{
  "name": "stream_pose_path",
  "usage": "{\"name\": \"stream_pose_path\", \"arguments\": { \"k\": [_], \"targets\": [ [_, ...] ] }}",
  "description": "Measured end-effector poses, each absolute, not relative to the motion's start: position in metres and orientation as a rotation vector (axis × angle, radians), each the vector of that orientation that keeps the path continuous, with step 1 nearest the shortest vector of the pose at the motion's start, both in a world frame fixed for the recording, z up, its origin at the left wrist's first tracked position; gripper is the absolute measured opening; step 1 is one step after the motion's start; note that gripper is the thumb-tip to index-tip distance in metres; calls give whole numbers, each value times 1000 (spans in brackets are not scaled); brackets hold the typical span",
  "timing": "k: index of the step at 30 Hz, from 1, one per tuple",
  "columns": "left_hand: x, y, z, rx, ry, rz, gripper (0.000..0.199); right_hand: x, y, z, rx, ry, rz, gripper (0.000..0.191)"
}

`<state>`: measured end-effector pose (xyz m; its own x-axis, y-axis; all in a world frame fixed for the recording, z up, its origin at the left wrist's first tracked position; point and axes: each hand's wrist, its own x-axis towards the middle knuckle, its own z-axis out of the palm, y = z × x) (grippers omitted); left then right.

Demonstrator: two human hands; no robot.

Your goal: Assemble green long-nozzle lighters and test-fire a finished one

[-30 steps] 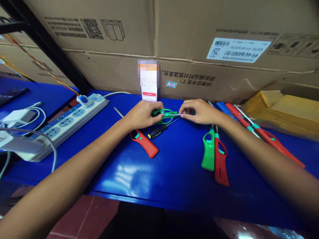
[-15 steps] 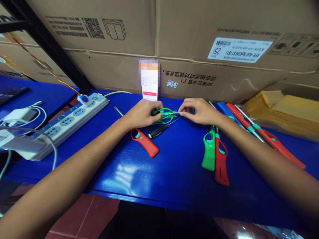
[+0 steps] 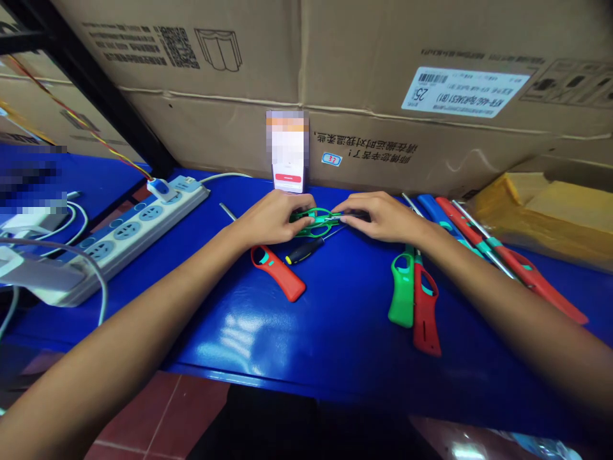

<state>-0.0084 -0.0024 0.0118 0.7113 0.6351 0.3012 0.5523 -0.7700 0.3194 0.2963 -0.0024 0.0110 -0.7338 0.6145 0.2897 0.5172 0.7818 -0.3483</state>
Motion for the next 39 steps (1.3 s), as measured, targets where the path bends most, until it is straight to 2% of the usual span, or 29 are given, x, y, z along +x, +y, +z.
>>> {"name": "stream_pose_path", "arguments": {
  "k": [16,32,39],
  "targets": [
    [-1,-11,21,2782,942,433,4,291,-6,-8,-819,-2617,79,29],
    [-7,-6,23,2673,850,440,6,294,-8,-7,-707,-2601,95,24],
    [-11,-7,26,2574,845,377,22,293,-8,-11,-709,-2604,101,26]
  ]
}}
